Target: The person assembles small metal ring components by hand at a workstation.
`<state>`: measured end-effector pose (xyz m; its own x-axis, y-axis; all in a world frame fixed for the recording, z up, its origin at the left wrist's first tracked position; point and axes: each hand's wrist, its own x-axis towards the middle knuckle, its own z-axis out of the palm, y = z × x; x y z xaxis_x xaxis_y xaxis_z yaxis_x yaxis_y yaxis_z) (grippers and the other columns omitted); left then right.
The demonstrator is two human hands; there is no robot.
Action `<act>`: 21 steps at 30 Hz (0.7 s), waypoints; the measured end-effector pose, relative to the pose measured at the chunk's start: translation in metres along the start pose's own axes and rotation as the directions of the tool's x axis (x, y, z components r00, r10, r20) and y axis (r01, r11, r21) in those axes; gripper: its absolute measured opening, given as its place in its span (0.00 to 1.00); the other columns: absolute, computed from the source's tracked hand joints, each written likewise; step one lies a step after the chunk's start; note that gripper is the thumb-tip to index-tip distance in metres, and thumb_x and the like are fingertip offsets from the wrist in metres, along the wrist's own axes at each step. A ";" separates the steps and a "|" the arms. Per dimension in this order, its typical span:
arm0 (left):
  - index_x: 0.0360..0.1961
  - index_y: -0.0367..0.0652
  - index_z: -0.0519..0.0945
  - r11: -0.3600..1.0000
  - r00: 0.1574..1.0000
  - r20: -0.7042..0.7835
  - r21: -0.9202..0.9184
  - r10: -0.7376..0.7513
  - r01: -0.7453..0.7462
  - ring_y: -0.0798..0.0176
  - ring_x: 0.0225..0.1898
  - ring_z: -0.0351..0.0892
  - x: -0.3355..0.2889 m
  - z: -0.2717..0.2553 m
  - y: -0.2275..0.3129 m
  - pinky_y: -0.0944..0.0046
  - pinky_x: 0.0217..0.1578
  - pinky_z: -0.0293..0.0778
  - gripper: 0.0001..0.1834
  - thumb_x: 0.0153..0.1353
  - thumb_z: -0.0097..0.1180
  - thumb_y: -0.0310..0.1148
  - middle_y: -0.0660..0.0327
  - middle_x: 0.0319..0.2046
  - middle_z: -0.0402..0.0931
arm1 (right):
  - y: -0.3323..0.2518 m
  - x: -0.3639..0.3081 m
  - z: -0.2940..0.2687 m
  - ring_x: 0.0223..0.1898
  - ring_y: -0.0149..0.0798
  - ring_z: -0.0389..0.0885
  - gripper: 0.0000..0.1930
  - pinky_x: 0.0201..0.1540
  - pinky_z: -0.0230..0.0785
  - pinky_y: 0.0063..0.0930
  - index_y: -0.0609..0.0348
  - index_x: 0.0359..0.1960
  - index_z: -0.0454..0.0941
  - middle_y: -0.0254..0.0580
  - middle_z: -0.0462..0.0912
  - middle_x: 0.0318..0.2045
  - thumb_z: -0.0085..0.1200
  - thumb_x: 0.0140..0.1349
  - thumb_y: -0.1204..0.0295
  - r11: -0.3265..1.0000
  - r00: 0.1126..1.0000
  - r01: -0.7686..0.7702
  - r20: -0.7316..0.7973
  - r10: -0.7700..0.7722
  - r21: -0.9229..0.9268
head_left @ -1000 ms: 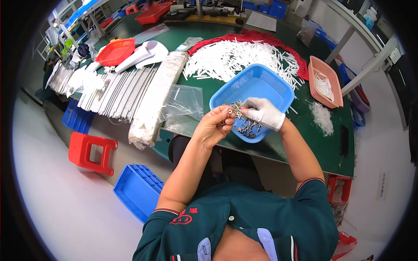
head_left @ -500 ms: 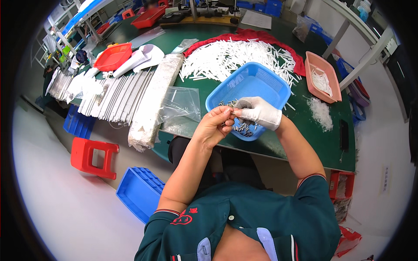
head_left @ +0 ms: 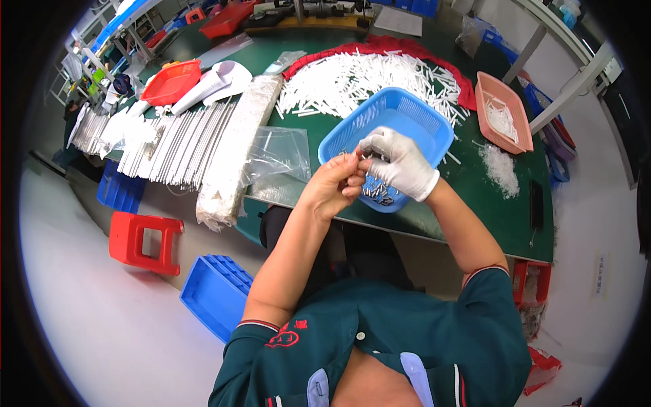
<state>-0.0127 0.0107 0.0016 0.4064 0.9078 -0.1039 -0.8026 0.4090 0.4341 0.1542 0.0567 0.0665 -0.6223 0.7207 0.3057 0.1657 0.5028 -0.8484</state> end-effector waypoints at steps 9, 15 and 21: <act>0.42 0.35 0.74 0.997 0.993 0.085 -0.028 0.081 -0.079 0.72 0.30 0.67 0.003 0.003 -0.002 0.75 0.28 0.66 0.11 0.61 0.53 0.29 0.62 0.35 0.75 | 0.008 0.004 -0.003 0.31 0.37 0.76 0.08 0.34 0.69 0.26 0.61 0.29 0.75 0.39 0.75 0.28 0.60 0.47 0.82 0.937 0.969 0.232 -0.022 -0.246 -0.261; 0.41 0.34 0.74 0.988 0.989 -0.018 -0.031 0.148 -0.149 0.70 0.31 0.72 -0.001 -0.004 0.005 0.74 0.29 0.70 0.09 0.60 0.52 0.26 0.57 0.35 0.76 | 0.011 0.004 -0.005 0.32 0.40 0.78 0.05 0.34 0.70 0.29 0.61 0.30 0.77 0.42 0.77 0.28 0.58 0.51 0.78 0.956 0.995 0.089 -0.020 -0.098 -0.281; 0.40 0.35 0.75 0.982 0.982 -0.059 -0.050 0.178 -0.181 0.66 0.32 0.74 0.000 -0.010 0.006 0.72 0.29 0.72 0.08 0.59 0.53 0.23 0.55 0.34 0.75 | 0.026 0.002 0.009 0.32 0.48 0.81 0.07 0.34 0.73 0.40 0.54 0.28 0.80 0.47 0.81 0.29 0.49 0.52 0.71 0.554 0.890 0.008 0.258 0.375 -0.833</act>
<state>-0.0223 0.0138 -0.0049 0.2305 0.9700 -0.0773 -0.8839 0.2420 0.4002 0.1504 0.0673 0.0414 -0.6895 0.7069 -0.1580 0.7236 0.6818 -0.1072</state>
